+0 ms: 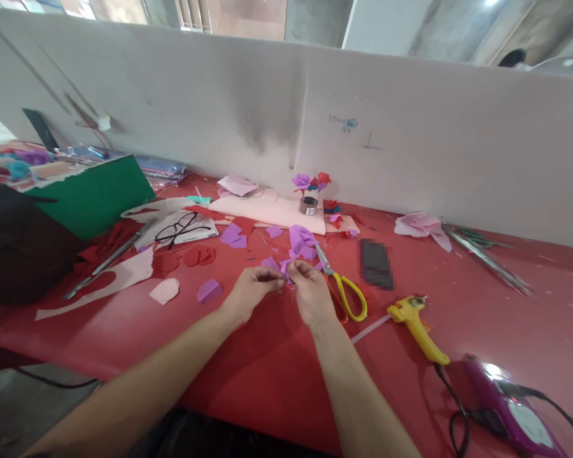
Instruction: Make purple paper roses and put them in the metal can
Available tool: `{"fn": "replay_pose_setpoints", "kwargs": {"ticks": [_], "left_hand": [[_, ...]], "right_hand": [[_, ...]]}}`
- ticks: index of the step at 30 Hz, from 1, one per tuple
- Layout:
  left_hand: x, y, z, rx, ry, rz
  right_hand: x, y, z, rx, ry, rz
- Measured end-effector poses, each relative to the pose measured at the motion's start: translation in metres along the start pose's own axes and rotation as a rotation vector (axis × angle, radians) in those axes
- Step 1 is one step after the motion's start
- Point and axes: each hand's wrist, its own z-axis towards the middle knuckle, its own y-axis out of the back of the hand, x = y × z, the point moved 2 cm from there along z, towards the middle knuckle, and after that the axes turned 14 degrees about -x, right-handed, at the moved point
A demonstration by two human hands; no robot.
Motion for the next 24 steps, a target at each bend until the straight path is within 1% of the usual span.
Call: {"fn": "replay_pose_setpoints", "kwargs": {"ticks": [3,6,8,11,17,19,20,24], "left_hand": [[0.001,0.001,0.001,-0.011,-0.063,0.039],[0.003,0.002,0.003,-0.024,-0.18,0.132],[0.004,0.003,0.004,-0.02,-0.247,0.193],[0.006,0.004,0.005,-0.01,-0.308,0.257],[0.0,0.005,0.002,-0.07,-0.448,0.398],[-0.002,0.004,0.0,-0.064,-0.435,0.389],[-0.002,0.004,0.0,-0.033,-0.407,0.361],[-0.007,0.0,-0.004,0.145,-0.233,0.172]], "right_hand": [[-0.001,0.002,0.0,-0.062,0.044,-0.006],[0.0,0.003,0.001,-0.114,0.08,0.0],[0.001,0.004,0.001,-0.101,0.097,-0.011],[0.002,0.004,0.001,-0.072,0.118,-0.042],[0.003,0.006,-0.001,-0.147,0.208,-0.122],[0.004,0.005,-0.002,-0.129,0.207,-0.119],[0.005,0.005,-0.002,-0.11,0.197,-0.102],[0.01,0.002,-0.003,0.018,0.098,-0.036]]}}
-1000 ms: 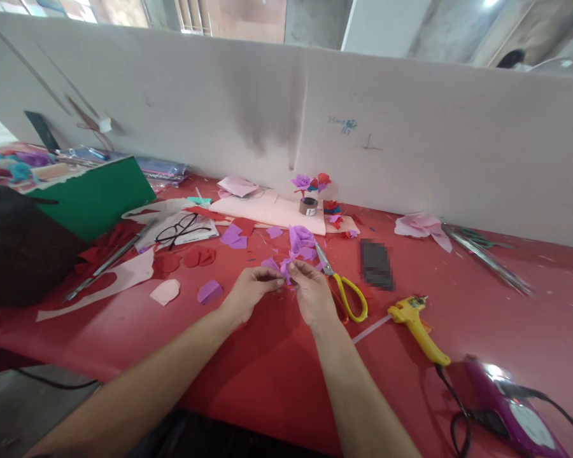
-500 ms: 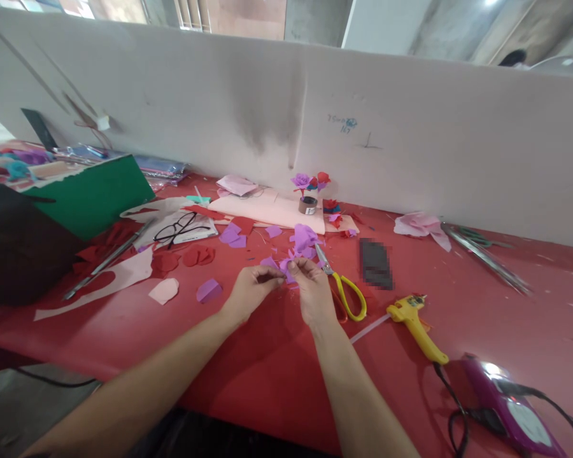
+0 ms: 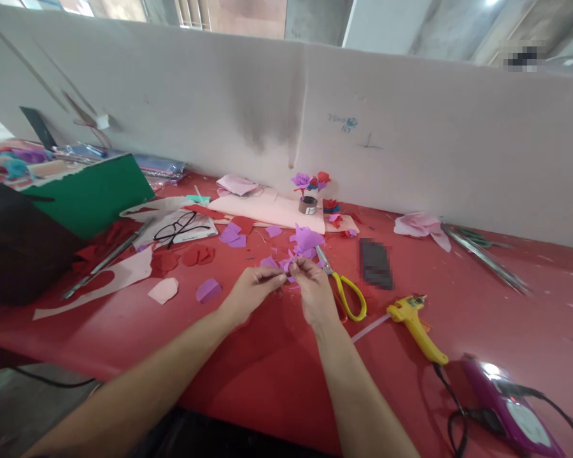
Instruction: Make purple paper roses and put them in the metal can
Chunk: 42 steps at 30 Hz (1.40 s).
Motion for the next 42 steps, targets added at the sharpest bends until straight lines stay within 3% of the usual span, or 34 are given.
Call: {"fn": "replay_pose_setpoints", "kwargs": {"ticks": [5,9,15,19,23,27,32,36,42], "left_hand": [[-0.005,0.001,-0.001,0.087,0.128,-0.229],[-0.006,0.002,-0.001,0.134,0.152,-0.245],[-0.007,0.0,-0.004,0.16,0.211,-0.289],[-0.005,0.0,-0.002,0.091,0.197,-0.306],[-0.001,0.002,0.001,-0.006,0.184,-0.287],[0.0,0.003,0.001,-0.072,0.146,-0.22],[0.001,0.001,0.0,-0.061,0.111,-0.161],[-0.001,0.002,-0.001,-0.035,0.121,-0.149],[-0.006,0.008,0.003,-0.149,0.067,-0.288]], "right_hand": [[0.007,-0.003,-0.003,0.166,-0.141,0.044],[0.007,-0.001,-0.004,0.235,-0.196,0.028],[0.007,0.002,-0.003,0.198,-0.235,0.002],[0.007,0.001,-0.003,0.22,-0.223,0.02],[0.008,0.001,-0.004,0.142,-0.153,0.066],[0.008,-0.002,-0.011,0.011,-0.017,-0.037],[0.007,-0.004,-0.015,-0.099,0.115,-0.16],[0.006,-0.003,-0.012,-0.089,0.098,-0.15],[0.006,-0.005,-0.013,0.004,0.032,-0.103]]}}
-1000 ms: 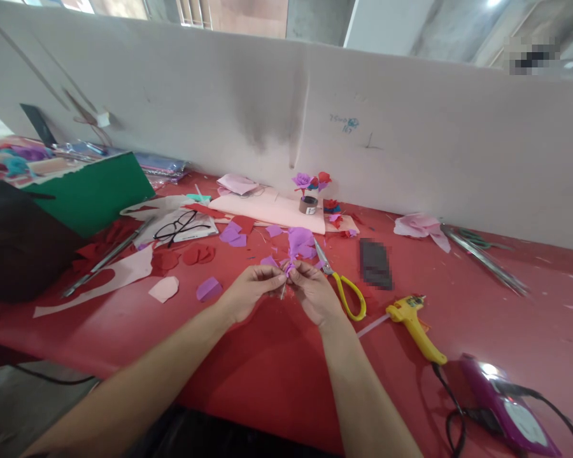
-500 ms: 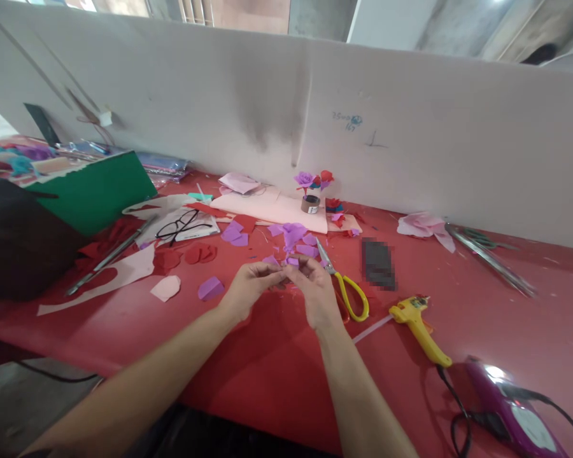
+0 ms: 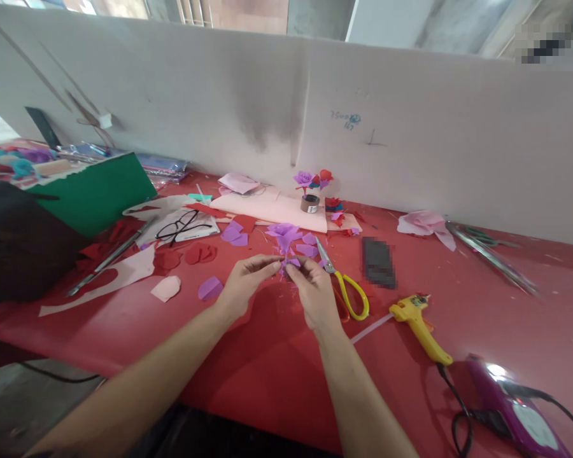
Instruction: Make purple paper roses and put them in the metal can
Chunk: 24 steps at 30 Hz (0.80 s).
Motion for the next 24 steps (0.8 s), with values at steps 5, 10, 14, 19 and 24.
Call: {"fn": "replay_pose_setpoints", "kwargs": {"ticks": [5,10,14,19,24], "left_hand": [[0.004,0.0,0.001,0.089,0.011,-0.051],[0.009,-0.001,0.002,0.088,0.069,-0.105],[0.014,0.001,0.006,0.0,0.131,-0.138],[0.016,0.001,0.008,-0.01,0.191,-0.189],[0.014,0.001,0.006,0.008,0.208,-0.217]], "right_hand": [[-0.002,-0.003,-0.003,0.028,-0.091,0.075],[-0.004,-0.004,-0.004,-0.023,-0.044,0.055],[-0.007,-0.008,-0.008,-0.057,0.021,0.015],[-0.007,-0.01,-0.009,-0.088,-0.069,0.085],[-0.005,-0.01,-0.009,-0.094,-0.155,0.118]]}}
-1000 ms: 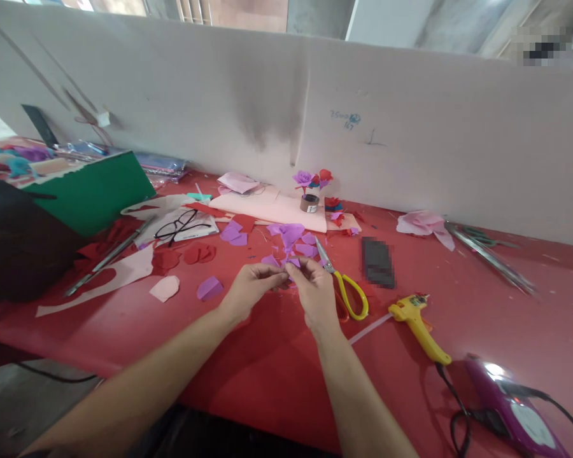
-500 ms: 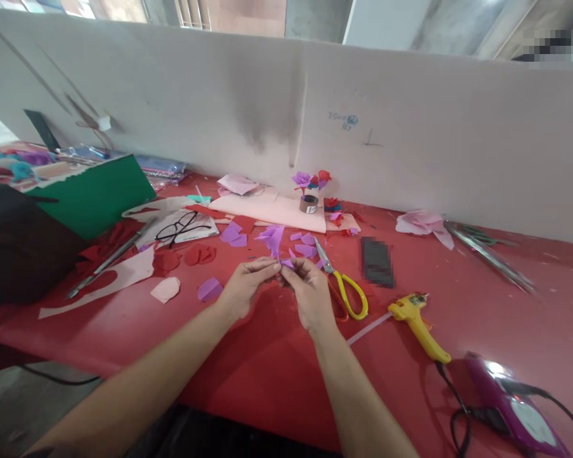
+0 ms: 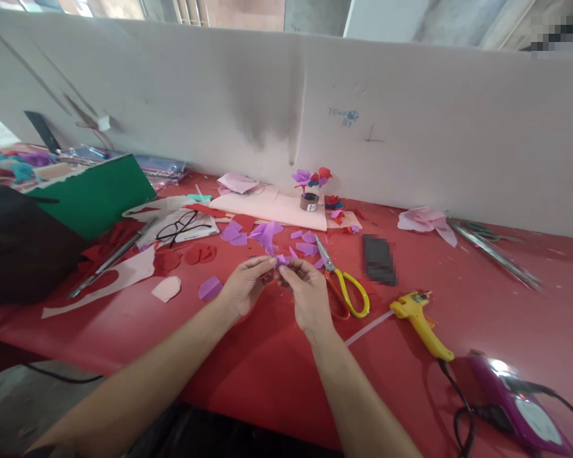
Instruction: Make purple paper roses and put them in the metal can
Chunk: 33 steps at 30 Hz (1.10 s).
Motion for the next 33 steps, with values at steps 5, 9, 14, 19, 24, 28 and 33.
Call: {"fn": "replay_pose_setpoints", "kwargs": {"ticks": [5,9,14,19,24,28,33], "left_hand": [[-0.0009,-0.0004,-0.0008,0.012,0.005,0.0],[-0.0002,-0.0005,0.0004,0.008,0.018,-0.015],[0.0025,0.0012,0.003,-0.008,0.023,-0.016],[0.0034,0.0034,0.0038,-0.024,0.036,-0.052],[0.0006,0.0031,0.0026,0.039,0.064,-0.053],[-0.0015,0.0032,0.0024,0.045,0.073,0.0],[-0.003,0.0032,0.0018,0.028,0.061,0.022]], "right_hand": [[-0.0007,0.0002,-0.0008,0.012,0.01,-0.01],[-0.0018,0.0006,-0.0013,0.049,0.081,-0.069],[-0.0022,0.0016,-0.0019,0.018,0.221,-0.243],[-0.0019,0.0005,-0.0038,0.05,0.213,-0.278],[-0.0006,-0.0019,-0.0067,0.104,0.166,-0.236],[0.0006,-0.0007,-0.0072,0.105,0.13,-0.236],[0.0005,-0.0008,-0.0088,0.128,0.142,-0.263]]}}
